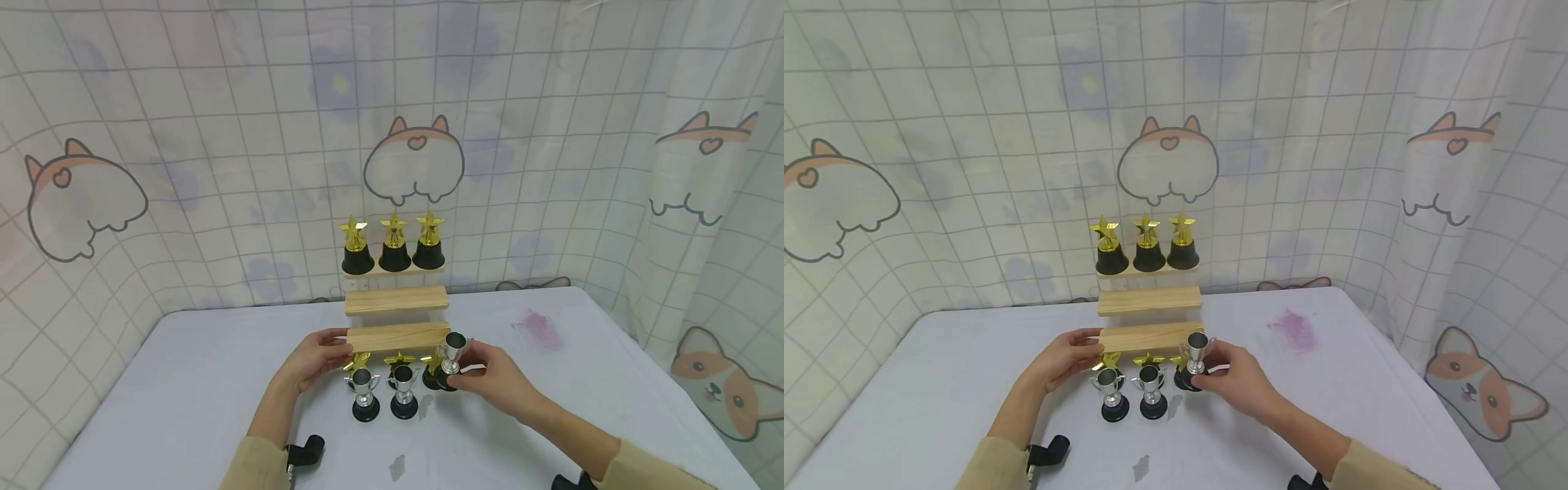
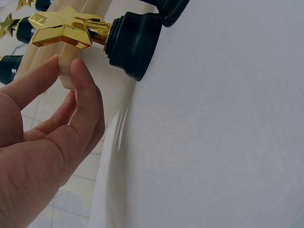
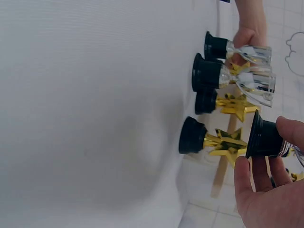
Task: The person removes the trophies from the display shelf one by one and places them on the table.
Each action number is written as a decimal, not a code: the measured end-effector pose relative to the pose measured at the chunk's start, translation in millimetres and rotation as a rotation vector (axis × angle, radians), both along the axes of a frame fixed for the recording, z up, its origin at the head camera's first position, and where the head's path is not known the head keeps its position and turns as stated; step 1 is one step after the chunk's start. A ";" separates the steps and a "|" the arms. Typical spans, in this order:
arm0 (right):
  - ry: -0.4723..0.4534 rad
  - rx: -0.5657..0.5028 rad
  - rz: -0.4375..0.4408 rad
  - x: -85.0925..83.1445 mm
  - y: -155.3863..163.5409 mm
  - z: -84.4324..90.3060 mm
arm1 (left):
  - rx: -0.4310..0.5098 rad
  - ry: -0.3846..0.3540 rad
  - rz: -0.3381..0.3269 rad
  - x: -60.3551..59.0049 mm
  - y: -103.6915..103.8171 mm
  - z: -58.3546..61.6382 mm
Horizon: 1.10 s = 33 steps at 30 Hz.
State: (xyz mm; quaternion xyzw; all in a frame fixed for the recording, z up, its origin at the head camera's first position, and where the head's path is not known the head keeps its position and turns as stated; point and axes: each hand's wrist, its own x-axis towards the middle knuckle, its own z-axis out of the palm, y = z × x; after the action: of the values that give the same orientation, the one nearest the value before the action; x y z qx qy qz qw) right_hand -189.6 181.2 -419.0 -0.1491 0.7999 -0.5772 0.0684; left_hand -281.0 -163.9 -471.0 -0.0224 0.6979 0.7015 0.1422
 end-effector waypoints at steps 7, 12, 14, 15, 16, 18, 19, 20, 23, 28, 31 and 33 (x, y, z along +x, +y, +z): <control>0.003 0.006 0.016 3.0 -2.3 -13.5 | 0.003 -0.002 -0.005 -0.9 -0.1 -0.6; 0.013 0.030 0.018 3.3 -3.5 -25.7 | 0.005 0.003 -0.008 -0.4 -0.5 0.0; 0.021 0.035 0.021 3.2 -3.7 -30.2 | 0.009 0.003 -0.006 -0.1 -0.3 0.5; 0.022 0.035 0.022 3.1 -3.7 -32.3 | 0.006 0.007 -0.009 0.0 -0.3 0.5; 0.021 0.034 0.024 3.1 -3.6 -34.1 | 0.005 0.007 -0.009 0.2 -0.1 0.6; 0.021 0.037 0.027 2.8 -3.7 -37.4 | 0.007 0.001 -0.008 0.4 0.2 0.6; 0.021 0.040 0.026 2.7 -3.8 -38.8 | 0.007 0.000 -0.009 0.7 0.3 0.9; 0.020 0.042 0.027 2.6 -4.0 -40.0 | 0.004 0.003 -0.014 0.8 0.3 0.7; 0.020 0.054 0.026 1.8 -5.1 -43.4 | -0.002 -0.001 -0.015 1.4 0.3 1.3; 0.033 0.098 0.024 -0.8 -7.6 -48.7 | -0.010 0.001 -0.015 2.1 0.4 3.4; 0.040 0.123 0.010 -2.2 -8.8 -51.2 | -0.007 0.004 -0.019 1.9 0.3 4.0; 0.039 0.137 -0.003 -2.8 -9.5 -52.5 | -0.005 0.003 -0.019 2.1 0.0 4.2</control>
State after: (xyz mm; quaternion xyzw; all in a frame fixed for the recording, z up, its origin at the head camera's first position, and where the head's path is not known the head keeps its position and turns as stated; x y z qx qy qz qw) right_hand -192.4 171.7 -471.5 -0.1543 0.8391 -0.5180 0.0619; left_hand -278.9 -163.9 -466.8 -0.0151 0.7000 0.6985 0.1480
